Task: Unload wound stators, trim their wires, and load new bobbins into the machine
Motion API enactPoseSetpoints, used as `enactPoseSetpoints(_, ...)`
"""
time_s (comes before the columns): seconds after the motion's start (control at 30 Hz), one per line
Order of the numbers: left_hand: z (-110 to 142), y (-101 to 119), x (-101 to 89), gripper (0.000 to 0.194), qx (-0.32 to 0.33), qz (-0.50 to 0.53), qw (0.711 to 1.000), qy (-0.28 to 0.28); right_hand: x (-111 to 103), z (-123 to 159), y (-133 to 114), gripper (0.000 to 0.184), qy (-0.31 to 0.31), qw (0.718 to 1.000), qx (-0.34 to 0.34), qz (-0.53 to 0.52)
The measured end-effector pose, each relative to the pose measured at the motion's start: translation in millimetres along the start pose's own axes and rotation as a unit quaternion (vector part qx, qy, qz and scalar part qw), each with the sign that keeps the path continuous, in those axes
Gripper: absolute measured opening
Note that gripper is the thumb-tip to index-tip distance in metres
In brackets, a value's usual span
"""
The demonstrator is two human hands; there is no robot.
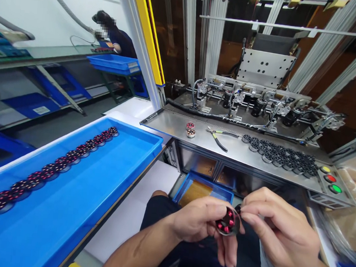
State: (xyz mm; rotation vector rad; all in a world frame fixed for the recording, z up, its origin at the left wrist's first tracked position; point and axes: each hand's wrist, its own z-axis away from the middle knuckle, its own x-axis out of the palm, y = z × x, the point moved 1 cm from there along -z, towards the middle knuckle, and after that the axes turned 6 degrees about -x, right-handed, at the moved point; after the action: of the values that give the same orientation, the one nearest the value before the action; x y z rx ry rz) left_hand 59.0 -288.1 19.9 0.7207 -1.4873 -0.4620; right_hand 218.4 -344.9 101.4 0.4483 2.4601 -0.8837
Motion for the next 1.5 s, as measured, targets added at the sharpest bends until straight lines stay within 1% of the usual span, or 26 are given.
enactPoseSetpoints(0.07,2,0,2.7,0.037,0.081,-0.015,0.994,0.066,-1,0,-1,0.016,0.016,1.000,0.008,0.025)
enactPoseSetpoints(0.1,3,0,4.6,0.035,0.120,-0.026,0.987,0.101,-1,0,-2,0.015,0.027,0.999,0.018,0.040)
enactPoseSetpoints(0.2,5,0,9.9,0.047,0.218,-0.056,0.956,0.187,1,1,-2,0.013,0.050,0.995,0.053,0.065)
enactPoseSetpoints(0.27,6,0,11.5,0.053,0.265,-0.073,0.935,0.224,3,0,-2,0.013,0.058,0.994,0.072,0.063)
enactPoseSetpoints(0.3,6,0,11.6,0.054,0.278,-0.081,0.928,0.236,4,0,-1,0.014,0.061,0.993,0.077,0.058)
enactPoseSetpoints(0.37,6,0,10.8,0.054,0.285,-0.103,0.920,0.250,6,-1,0,0.014,0.068,0.994,0.071,0.047)
enactPoseSetpoints(0.43,6,0,9.2,0.047,0.273,-0.115,0.921,0.252,7,-3,2,0.014,0.072,0.995,0.053,0.036)
enactPoseSetpoints(0.53,7,-2,7.4,0.029,0.254,-0.096,0.936,0.225,8,-1,5,0.015,0.071,0.997,0.032,0.020)
enactPoseSetpoints(0.6,7,-3,6.5,0.025,0.250,-0.084,0.942,0.206,9,2,5,0.015,0.077,0.996,0.035,0.014)
enactPoseSetpoints(0.67,6,-3,4.8,0.027,0.273,-0.091,0.934,0.212,11,6,2,0.014,0.099,0.993,0.059,0.013)
enactPoseSetpoints(0.7,6,-2,3.5,0.028,0.291,-0.099,0.926,0.221,14,8,0,0.013,0.115,0.990,0.084,0.009)
enactPoseSetpoints(0.77,5,-1,0.4,0.028,0.318,-0.113,0.913,0.231,21,13,-3,0.015,0.147,0.976,0.157,-0.021)
enactPoseSetpoints(0.83,4,0,-3.1,0.028,0.325,-0.117,0.910,0.229,32,18,-4,0.023,0.158,0.952,0.241,-0.102)
enactPoseSetpoints(0.9,5,1,-6.2,0.027,0.326,-0.120,0.910,0.226,46,25,-3,0.029,0.157,0.913,0.311,-0.212)
enactPoseSetpoints(0.97,5,1,-8.9,0.027,0.324,-0.124,0.909,0.233,59,32,0,0.030,0.157,0.868,0.354,-0.312)
enactPoseSetpoints(1.03,6,1,-11.1,0.027,0.317,-0.125,0.908,0.245,68,38,3,0.029,0.162,0.832,0.378,-0.372)
enactPoseSetpoints(1.1,7,2,-12.9,0.027,0.309,-0.124,0.908,0.253,72,41,6,0.028,0.167,0.810,0.390,-0.405)
enactPoseSetpoints(1.17,8,3,-13.9,0.026,0.306,-0.126,0.911,0.246,71,42,8,0.029,0.179,0.789,0.386,-0.444)
enactPoseSetpoints(1.27,9,8,-13.8,0.025,0.306,-0.150,0.912,0.228,67,39,9,0.038,0.189,0.750,0.359,-0.522)
enactPoseSetpoints(1.33,9,11,-12.9,0.022,0.299,-0.188,0.910,0.216,66,35,9,0.039,0.170,0.734,0.339,-0.563)
enactPoseSetpoints(1.4,10,13,-12.0,0.021,0.289,-0.240,0.905,0.200,68,34,11,0.035,0.139,0.730,0.328,-0.584)
enactPoseSetpoints(1.43,11,14,-11.6,0.025,0.289,-0.267,0.897,0.204,68,34,12,0.034,0.132,0.736,0.325,-0.580)
enactPoseSetpoints(1.47,13,15,-11.4,0.035,0.296,-0.293,0.881,0.224,69,36,14,0.033,0.134,0.753,0.320,-0.560)
enactPoseSetpoints(1.5,16,16,-11.0,0.049,0.306,-0.318,0.859,0.260,68,38,16,0.033,0.144,0.784,0.312,-0.517)
